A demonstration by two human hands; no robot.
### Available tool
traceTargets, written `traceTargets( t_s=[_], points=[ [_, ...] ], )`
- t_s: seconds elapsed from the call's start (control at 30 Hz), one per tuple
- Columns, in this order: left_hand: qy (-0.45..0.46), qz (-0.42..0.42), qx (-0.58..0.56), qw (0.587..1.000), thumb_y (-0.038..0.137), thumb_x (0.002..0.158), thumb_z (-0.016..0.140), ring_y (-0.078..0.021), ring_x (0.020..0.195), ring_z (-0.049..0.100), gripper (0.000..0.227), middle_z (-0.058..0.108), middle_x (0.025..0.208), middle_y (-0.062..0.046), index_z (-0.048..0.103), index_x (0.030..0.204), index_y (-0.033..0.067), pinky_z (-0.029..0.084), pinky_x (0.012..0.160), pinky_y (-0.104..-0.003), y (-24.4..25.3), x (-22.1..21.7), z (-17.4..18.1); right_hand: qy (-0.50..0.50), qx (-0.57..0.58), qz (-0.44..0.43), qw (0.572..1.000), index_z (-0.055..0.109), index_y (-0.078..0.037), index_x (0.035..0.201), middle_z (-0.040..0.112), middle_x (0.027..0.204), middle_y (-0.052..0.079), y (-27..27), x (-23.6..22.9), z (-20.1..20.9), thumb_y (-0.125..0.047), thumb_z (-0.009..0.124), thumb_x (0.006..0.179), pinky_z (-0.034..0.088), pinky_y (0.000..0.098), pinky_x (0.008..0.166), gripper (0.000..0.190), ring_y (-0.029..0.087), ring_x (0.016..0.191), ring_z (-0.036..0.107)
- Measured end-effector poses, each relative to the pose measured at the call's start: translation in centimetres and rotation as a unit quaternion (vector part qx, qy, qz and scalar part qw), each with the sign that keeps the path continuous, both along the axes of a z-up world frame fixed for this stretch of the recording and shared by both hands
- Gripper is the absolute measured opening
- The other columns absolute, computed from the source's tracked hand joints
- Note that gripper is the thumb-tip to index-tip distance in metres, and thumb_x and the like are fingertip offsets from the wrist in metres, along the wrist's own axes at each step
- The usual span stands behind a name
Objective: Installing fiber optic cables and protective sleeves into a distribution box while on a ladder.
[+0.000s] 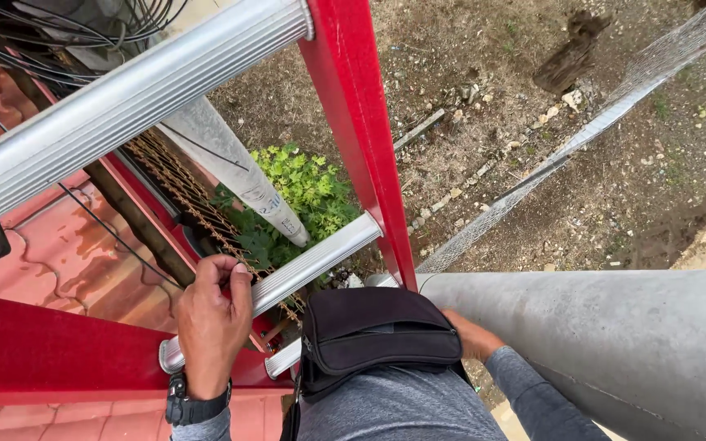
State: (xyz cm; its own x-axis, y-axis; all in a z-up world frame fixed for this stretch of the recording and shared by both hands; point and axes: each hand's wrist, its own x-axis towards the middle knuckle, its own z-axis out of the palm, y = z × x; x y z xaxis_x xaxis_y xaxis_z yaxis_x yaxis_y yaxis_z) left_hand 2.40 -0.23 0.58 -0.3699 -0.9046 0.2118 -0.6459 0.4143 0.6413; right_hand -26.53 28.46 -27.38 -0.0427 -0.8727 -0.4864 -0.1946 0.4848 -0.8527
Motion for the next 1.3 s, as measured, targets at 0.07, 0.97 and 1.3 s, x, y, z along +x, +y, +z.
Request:
traceTargets(
  t_s=[0.07, 0.97, 1.3],
  points=[
    [0.003, -0.002, -0.004, 1.000, 0.015, 0.099, 0.065, -0.0311, 0.070, 0.072, 0.014, 0.073, 0.080, -0.016, 0.062, 0.100, 0.0010, 0.054, 0.060, -0.041, -0.4, -0.1, -0.5, -0.009, 0.026, -0.023, 0.999, 0.053, -0.001, 0.139, 0.065, 0.135, 0.015, 0.4, 0.2, -0.4, -0.019, 0.082, 0.083, 0.046, 0.0312, 0.108, 0.066, 0.021, 0.126, 0.059],
    [-0.060, 0.048, 0.037, 0.996, 0.027, 0.096, 0.062, -0.0304, 0.076, 0.075, 0.020, 0.077, 0.082, -0.007, 0.064, 0.104, 0.0090, 0.057, 0.067, -0.044, -2.3, 0.5, -4.6, 0.230, 0.057, 0.071, 0.969, 0.058, -0.014, 0.136, 0.061, 0.138, 0.013, -1.3, 0.3, -7.5, -0.030, 0.068, 0.091, 0.039, 0.0460, 0.111, 0.049, 0.034, 0.132, 0.051],
    [0.047, -0.037, -0.084, 0.995, 0.012, 0.101, 0.068, -0.0303, 0.072, 0.069, 0.010, 0.070, 0.082, -0.012, 0.063, 0.105, 0.0041, 0.053, 0.067, -0.043, -0.2, -0.5, 0.0, 0.337, -0.004, -0.175, 0.925, 0.066, -0.003, 0.112, 0.074, 0.096, 0.013, -5.5, -0.2, 20.6, -0.012, 0.066, 0.094, 0.058, 0.0403, 0.078, 0.020, 0.029, 0.083, 0.074]
  ],
)
